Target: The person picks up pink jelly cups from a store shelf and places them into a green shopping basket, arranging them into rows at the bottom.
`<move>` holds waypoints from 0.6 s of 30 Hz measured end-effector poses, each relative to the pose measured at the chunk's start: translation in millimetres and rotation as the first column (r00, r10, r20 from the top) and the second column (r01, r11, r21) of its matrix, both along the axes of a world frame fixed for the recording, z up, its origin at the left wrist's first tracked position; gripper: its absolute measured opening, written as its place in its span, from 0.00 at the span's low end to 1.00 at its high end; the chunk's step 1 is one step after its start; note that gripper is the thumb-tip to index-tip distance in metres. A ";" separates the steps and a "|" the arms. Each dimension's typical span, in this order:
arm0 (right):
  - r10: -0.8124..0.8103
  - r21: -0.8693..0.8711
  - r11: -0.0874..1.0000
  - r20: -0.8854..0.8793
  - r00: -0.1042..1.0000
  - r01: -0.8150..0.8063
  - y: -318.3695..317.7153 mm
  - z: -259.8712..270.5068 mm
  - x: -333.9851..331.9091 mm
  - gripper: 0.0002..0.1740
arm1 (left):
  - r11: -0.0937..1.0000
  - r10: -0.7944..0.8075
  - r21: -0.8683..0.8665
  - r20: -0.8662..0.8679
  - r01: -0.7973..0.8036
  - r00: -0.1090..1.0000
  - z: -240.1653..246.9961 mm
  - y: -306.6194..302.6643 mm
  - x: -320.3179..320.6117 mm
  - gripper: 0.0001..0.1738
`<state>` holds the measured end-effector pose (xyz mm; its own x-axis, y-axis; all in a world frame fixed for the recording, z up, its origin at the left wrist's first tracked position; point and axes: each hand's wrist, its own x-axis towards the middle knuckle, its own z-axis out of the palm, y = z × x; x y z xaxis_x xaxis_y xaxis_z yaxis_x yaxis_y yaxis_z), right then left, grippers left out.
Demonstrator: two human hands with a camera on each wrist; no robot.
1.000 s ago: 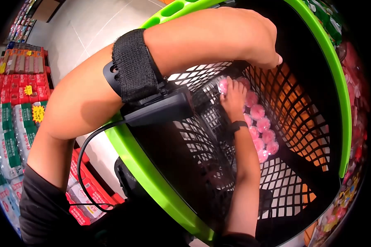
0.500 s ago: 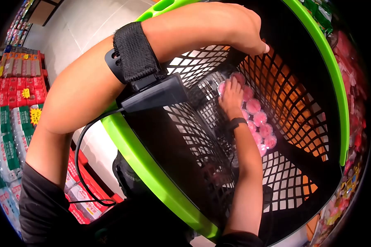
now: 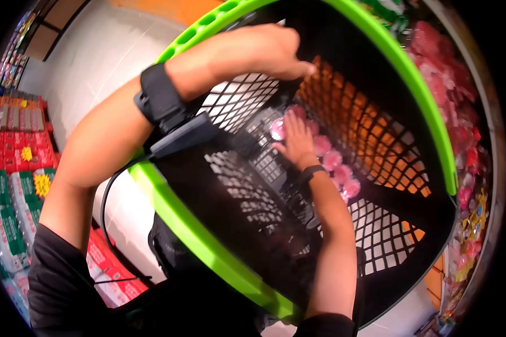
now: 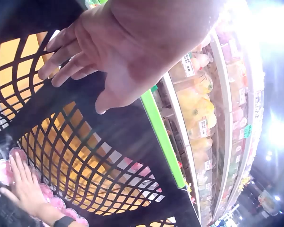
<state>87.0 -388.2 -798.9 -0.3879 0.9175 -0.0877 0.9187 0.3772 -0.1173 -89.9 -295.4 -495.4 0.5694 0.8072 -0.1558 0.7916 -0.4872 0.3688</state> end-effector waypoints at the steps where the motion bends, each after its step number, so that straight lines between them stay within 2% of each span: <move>1: 0.010 0.003 1.000 -0.027 1.000 -0.010 1.9 22.3 -2.7 0.51 | 1.000 -0.030 -0.001 -0.028 0.030 0.999 -2.2 4.8 2.6 0.34; 2: 0.077 0.138 0.988 -0.068 0.995 -0.067 3.8 26.8 0.9 0.45 | 0.999 -0.030 0.031 -0.041 0.031 0.999 -5.3 7.1 2.7 0.35; 4: 0.149 0.251 0.959 -0.058 0.987 -0.130 9.5 68.8 2.9 0.35 | 0.999 0.034 0.030 -0.050 -0.033 0.998 -8.7 10.4 2.0 0.36; 5: 0.199 0.354 0.923 -0.092 0.976 -0.154 14.1 92.7 5.2 0.30 | 0.996 0.064 0.067 -0.035 -0.062 0.997 -8.3 8.3 0.9 0.36; 6: 0.257 0.447 0.876 -0.120 0.959 -0.179 15.6 118.2 6.4 0.26 | 0.994 0.106 0.021 -0.032 -0.105 0.994 -7.7 7.8 1.5 0.36; 8: 0.244 0.657 0.751 -0.181 0.953 -0.068 11.3 185.0 2.6 0.16 | 0.990 0.098 0.097 0.040 -0.102 0.994 -17.6 9.0 -5.4 0.36; 11: 0.258 0.807 0.588 -0.259 0.931 0.062 6.8 264.7 32.3 0.17 | 0.969 0.113 0.216 0.051 -0.122 0.992 -26.0 2.2 -7.2 0.27; 12: 0.230 0.830 0.545 -0.282 0.931 0.117 0.4 292.0 45.1 0.15 | 0.971 0.113 0.209 0.039 -0.119 0.993 -26.0 1.0 -7.6 0.23; 14: 0.155 0.867 0.457 -0.298 0.942 0.199 -3.6 339.5 79.0 0.14 | 0.979 0.073 0.176 0.168 -0.103 0.983 -25.6 1.1 -7.5 0.17; 16: -0.058 0.793 0.505 -0.363 0.930 0.340 19.7 349.9 132.7 0.12 | 0.981 0.045 0.170 0.290 -0.098 0.956 -6.7 -0.6 6.9 0.14; 18: -0.192 0.636 0.598 -0.477 0.858 0.487 36.4 343.1 176.1 0.18 | 0.942 -0.151 0.336 0.419 0.002 0.895 25.5 -12.2 31.9 0.13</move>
<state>263.1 -351.8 -455.8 0.0997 0.6915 0.7155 0.9528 0.1409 -0.2689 -57.9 -307.5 -470.0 0.5804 0.7211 0.3784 0.5437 -0.6891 0.4791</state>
